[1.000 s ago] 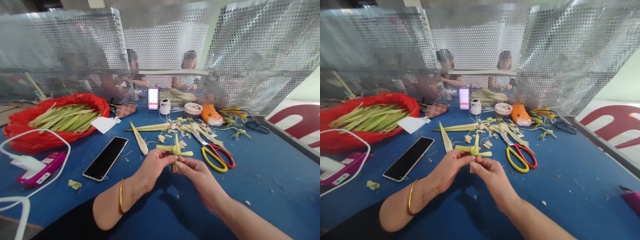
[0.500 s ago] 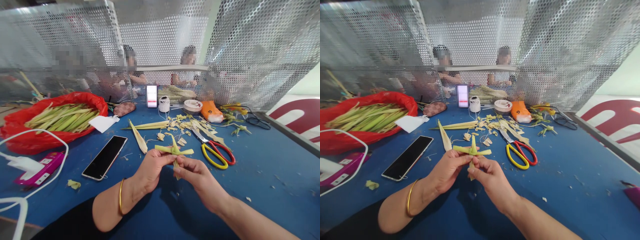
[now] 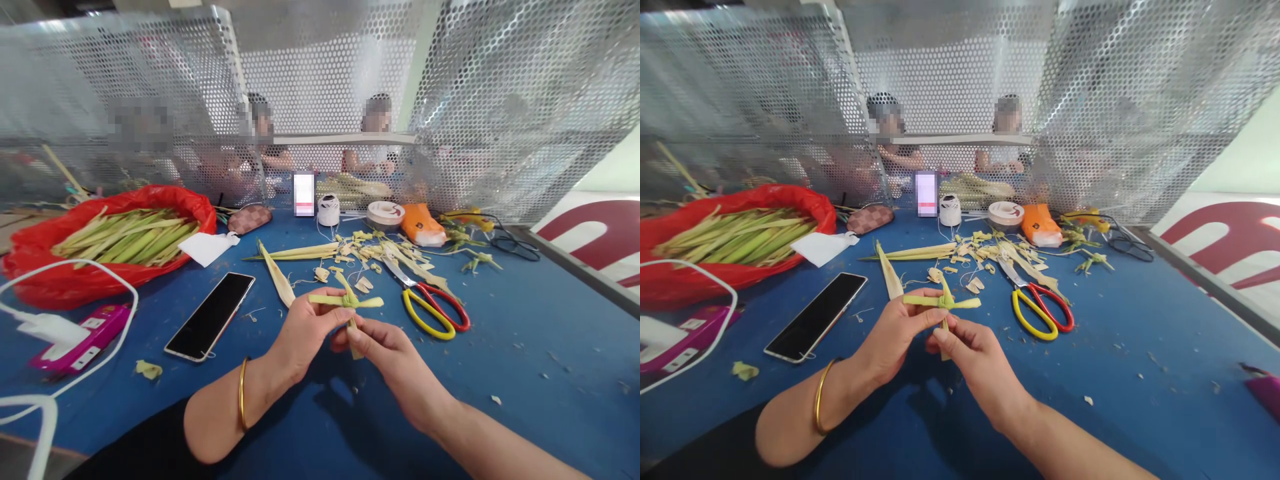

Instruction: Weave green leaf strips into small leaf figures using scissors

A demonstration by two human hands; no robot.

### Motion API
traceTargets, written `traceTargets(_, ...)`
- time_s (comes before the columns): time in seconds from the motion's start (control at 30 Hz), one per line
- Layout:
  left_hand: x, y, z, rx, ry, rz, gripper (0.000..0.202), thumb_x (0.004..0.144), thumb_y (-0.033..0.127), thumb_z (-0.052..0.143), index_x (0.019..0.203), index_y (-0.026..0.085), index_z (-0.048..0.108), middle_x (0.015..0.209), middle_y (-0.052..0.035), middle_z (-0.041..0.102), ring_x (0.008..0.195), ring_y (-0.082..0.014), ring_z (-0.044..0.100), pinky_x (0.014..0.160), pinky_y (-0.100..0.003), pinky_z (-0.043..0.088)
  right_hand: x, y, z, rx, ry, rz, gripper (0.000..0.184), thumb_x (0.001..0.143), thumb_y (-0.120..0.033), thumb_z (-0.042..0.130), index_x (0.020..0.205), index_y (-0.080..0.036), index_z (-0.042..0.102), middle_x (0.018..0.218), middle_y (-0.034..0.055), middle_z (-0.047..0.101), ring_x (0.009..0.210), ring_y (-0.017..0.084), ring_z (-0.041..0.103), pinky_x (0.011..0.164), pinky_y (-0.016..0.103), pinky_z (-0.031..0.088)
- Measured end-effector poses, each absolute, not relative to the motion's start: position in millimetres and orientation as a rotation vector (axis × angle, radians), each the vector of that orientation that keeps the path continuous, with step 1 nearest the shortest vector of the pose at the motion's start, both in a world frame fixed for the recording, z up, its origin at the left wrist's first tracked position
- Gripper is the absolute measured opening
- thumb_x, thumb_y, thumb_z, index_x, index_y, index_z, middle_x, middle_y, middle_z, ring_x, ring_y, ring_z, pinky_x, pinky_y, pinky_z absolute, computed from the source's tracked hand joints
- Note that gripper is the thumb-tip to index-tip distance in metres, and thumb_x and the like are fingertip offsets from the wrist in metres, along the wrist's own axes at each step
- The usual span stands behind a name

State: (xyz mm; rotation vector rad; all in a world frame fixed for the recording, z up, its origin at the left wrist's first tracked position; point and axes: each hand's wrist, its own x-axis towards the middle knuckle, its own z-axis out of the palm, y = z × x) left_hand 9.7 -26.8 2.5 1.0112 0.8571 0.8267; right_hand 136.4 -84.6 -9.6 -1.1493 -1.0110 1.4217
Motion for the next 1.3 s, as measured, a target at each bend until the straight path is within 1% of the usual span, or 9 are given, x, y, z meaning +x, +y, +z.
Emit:
traceTargets(0.23,16,-33,3,1.012,0.836,0.809,0.027,0.065,0.028,0.077,0.086,0.014,0.066,0.064,-0.0006,0.065,0.049,-0.0084,0.048,0.048,-0.022,0.038,138,-83,-13,-1.205,-0.986,1.344,0.038,0.075,-0.052,0.068,0.061,-0.016,0.072,0.073,0.0074,0.07,0.082,0.023,0.061,0.084,0.033,0.043)
traceTargets(0.4,20,-36,-6,1.034,0.866,0.865,0.024,0.072,0.033,0.072,0.064,0.011,0.067,0.054,-0.0007,0.058,0.045,-0.0061,0.043,0.045,-0.021,0.033,136,-83,-19,-1.206,-1.049,1.301,0.043,0.08,-0.055,0.06,0.062,-0.017,0.073,0.068,0.0057,0.067,0.075,0.02,0.059,0.078,0.031,0.043)
traceTargets(0.5,23,-38,-10,0.931,0.927,0.921,0.022,0.068,0.031,0.075,0.079,0.011,0.07,0.059,-0.0013,0.062,0.043,-0.0072,0.046,0.041,-0.021,0.034,133,-84,-19,-1.229,-1.075,1.268,0.041,0.08,-0.051,0.061,0.059,-0.018,0.07,0.065,0.0037,0.064,0.07,0.017,0.055,0.07,0.028,0.042)
traceTargets(0.63,25,-41,-8,0.808,0.952,0.906,0.037,0.064,0.025,0.077,0.097,0.011,0.068,0.06,-0.0009,0.065,0.04,-0.0078,0.047,0.036,-0.02,0.035,131,-86,-17,-1.241,-1.085,1.265,0.038,0.079,-0.046,0.062,0.055,-0.017,0.067,0.063,0.0038,0.062,0.066,0.017,0.052,0.067,0.028,0.041)
traceTargets(0.87,25,-39,-6,0.816,0.92,0.867,0.032,0.064,0.026,0.077,0.089,0.01,0.067,0.062,-0.0026,0.066,0.036,-0.0077,0.047,0.03,-0.018,0.033,126,-90,-24,-1.26,-1.13,1.222,0.042,0.082,-0.048,0.057,0.054,-0.017,0.064,0.057,0.0023,0.057,0.058,0.014,0.045,0.057,0.027,0.035)
traceTargets(1.0,24,-35,-8,0.829,0.912,0.836,0.036,0.064,0.028,0.078,0.094,0.011,0.066,0.065,-0.0028,0.066,0.035,-0.0081,0.047,0.029,-0.02,0.033,126,-91,-29,-1.271,-1.168,1.192,0.042,0.084,-0.048,0.055,0.056,-0.017,0.064,0.056,0.0012,0.054,0.056,0.014,0.044,0.056,0.026,0.035)
traceTargets(1.13,21,-30,-8,0.873,0.86,0.784,0.038,0.069,0.034,0.076,0.097,0.011,0.066,0.065,-0.0021,0.065,0.039,-0.0069,0.046,0.035,-0.019,0.034,127,-88,-31,-1.28,-1.15,1.157,0.042,0.085,-0.05,0.054,0.059,-0.017,0.063,0.061,0.0015,0.056,0.061,0.014,0.046,0.059,0.026,0.037)
traceTargets(1.2,20,-30,-8,0.9,0.813,0.754,0.034,0.073,0.039,0.073,0.091,0.01,0.069,0.061,-0.0015,0.062,0.042,-0.0054,0.045,0.041,-0.019,0.036,128,-85,-32,-1.258,-1.117,1.157,0.042,0.085,-0.05,0.053,0.06,-0.017,0.061,0.063,0.0018,0.056,0.063,0.015,0.047,0.06,0.026,0.038)
traceTargets(1.3,20,-32,-10,0.923,0.815,0.752,0.029,0.074,0.036,0.072,0.08,0.008,0.07,0.061,-0.0019,0.06,0.045,-0.0051,0.046,0.044,-0.018,0.036,129,-83,-34,-1.249,-1.125,1.17,0.041,0.087,-0.048,0.052,0.061,-0.018,0.06,0.064,0.0022,0.056,0.064,0.015,0.047,0.062,0.027,0.038)
